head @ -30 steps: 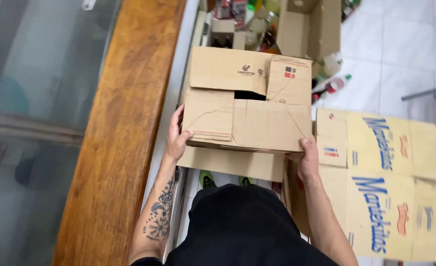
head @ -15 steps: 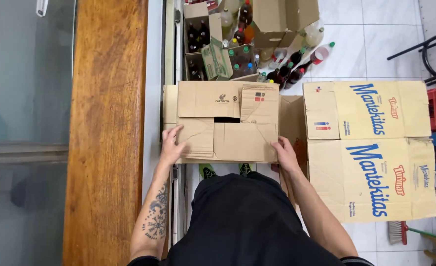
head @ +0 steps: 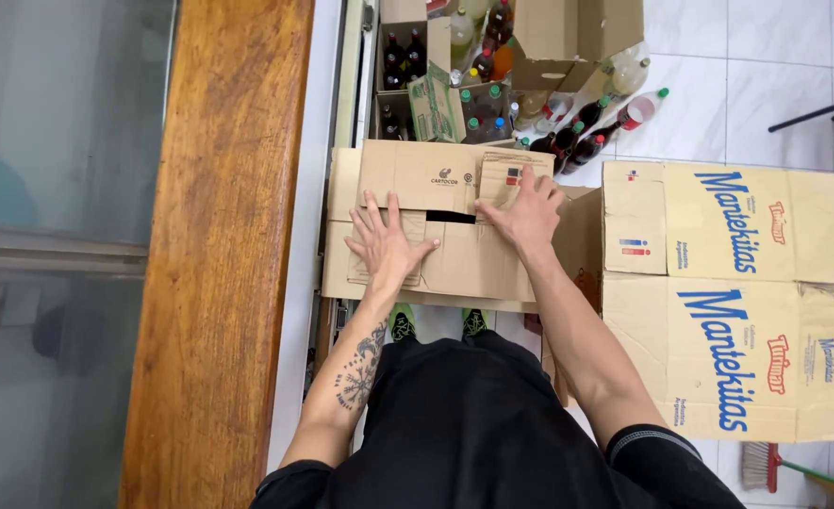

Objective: The person picks up and unfolds various cardboard boxes one at a time, turning them over and pressing the flaps down to flatten them.

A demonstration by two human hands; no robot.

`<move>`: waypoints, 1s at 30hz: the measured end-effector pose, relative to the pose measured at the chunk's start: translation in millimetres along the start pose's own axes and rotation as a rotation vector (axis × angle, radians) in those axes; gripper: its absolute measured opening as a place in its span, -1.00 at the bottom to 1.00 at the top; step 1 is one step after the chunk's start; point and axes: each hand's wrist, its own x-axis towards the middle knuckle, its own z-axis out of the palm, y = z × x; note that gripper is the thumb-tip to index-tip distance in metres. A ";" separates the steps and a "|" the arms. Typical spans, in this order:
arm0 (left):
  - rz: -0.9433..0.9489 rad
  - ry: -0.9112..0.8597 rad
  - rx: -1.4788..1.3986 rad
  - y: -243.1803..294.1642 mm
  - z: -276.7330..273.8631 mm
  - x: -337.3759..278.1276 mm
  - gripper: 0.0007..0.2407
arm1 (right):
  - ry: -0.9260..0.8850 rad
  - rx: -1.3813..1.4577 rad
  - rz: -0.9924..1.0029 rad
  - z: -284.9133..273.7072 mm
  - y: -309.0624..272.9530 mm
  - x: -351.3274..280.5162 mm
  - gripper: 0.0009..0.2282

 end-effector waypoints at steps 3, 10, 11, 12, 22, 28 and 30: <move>0.022 0.019 0.038 -11.0 4.1 4.9 0.01 | -0.002 -0.189 0.025 -6.5 -20.9 -4.4 0.07; 0.006 -0.031 0.090 -10.3 6.2 25.6 0.09 | 0.017 -0.311 0.020 25.3 -11.0 12.9 0.12; -0.004 -0.080 0.080 -2.9 -5.5 22.1 0.15 | 0.017 -0.331 0.029 30.9 -8.3 18.4 0.15; -0.013 -0.123 0.070 5.3 -19.0 21.6 0.20 | 0.023 -0.350 0.035 35.3 -7.6 26.9 0.18; 0.008 -0.215 0.146 -6.0 1.7 37.5 0.25 | -0.015 -0.213 -0.027 23.5 0.4 25.0 0.10; 0.032 -0.215 0.094 -2.6 -18.5 26.9 0.18 | -0.015 -0.083 -0.065 23.2 22.5 33.6 0.09; 0.065 -0.211 0.029 -10.4 -20.5 30.0 0.21 | -0.034 -0.009 -0.094 21.2 32.5 37.1 0.05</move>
